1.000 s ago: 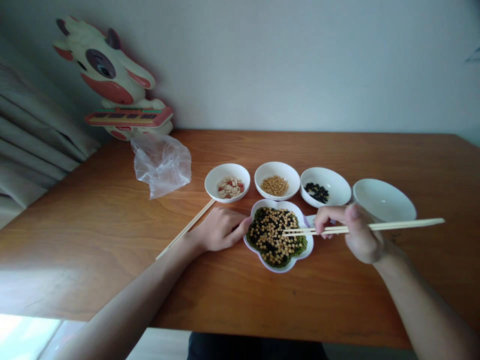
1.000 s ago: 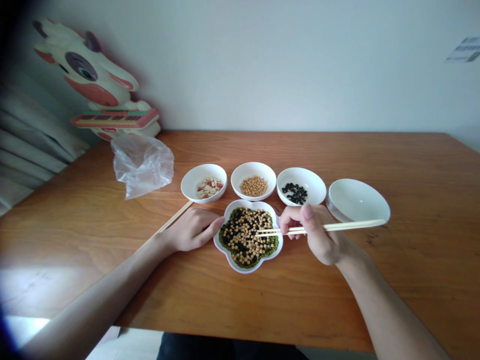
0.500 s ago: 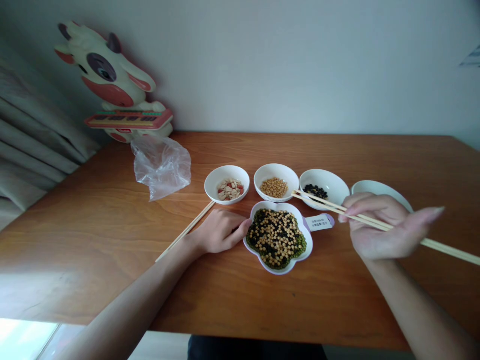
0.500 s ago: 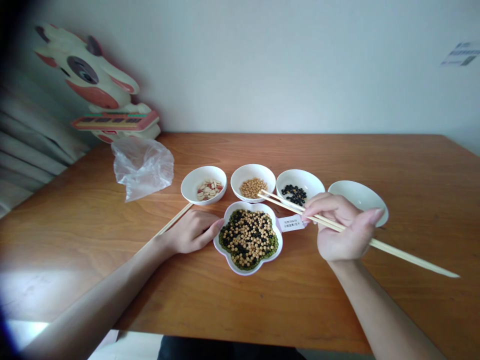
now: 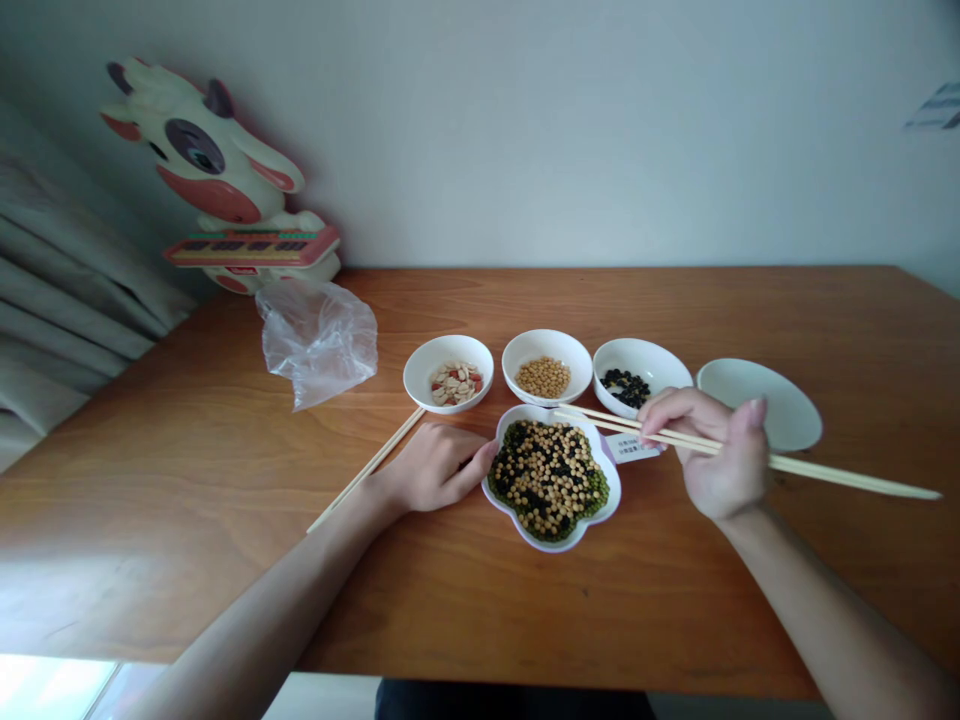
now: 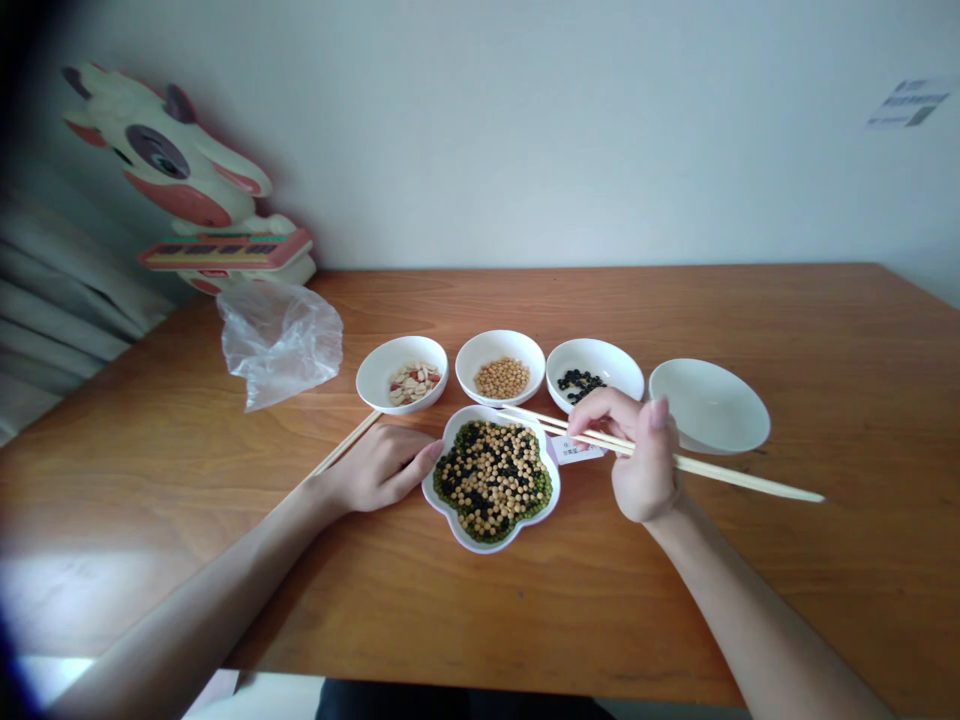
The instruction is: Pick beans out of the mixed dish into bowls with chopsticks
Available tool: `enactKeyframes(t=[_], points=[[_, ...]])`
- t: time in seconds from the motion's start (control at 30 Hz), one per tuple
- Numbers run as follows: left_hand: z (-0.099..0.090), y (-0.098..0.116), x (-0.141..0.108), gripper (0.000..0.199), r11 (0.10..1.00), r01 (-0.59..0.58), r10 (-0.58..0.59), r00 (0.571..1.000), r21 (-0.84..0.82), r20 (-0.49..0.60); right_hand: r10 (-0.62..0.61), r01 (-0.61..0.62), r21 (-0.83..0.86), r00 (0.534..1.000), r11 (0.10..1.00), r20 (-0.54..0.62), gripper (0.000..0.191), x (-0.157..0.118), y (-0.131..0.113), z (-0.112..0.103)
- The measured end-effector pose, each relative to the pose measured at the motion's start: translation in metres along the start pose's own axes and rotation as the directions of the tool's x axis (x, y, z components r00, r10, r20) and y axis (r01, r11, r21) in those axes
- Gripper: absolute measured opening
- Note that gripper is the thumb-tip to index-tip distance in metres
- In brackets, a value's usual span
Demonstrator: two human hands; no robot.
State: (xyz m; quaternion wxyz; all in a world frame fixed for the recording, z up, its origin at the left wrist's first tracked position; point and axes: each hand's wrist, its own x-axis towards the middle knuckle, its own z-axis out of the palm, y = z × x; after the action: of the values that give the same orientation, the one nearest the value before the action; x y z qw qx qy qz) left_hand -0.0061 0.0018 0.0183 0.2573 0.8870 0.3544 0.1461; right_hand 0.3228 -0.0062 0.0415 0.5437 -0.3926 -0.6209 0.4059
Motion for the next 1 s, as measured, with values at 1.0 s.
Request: enactKeyframes(t=[1.0], points=[[-0.0013,0.0003,-0.0010,0.048,1.000,0.005,-0.005,1.000,-0.014,-0.006,0.124,-0.015,-0.194,0.818,0.981,0.562,0.079,-0.0048,-0.0007,0.0041]])
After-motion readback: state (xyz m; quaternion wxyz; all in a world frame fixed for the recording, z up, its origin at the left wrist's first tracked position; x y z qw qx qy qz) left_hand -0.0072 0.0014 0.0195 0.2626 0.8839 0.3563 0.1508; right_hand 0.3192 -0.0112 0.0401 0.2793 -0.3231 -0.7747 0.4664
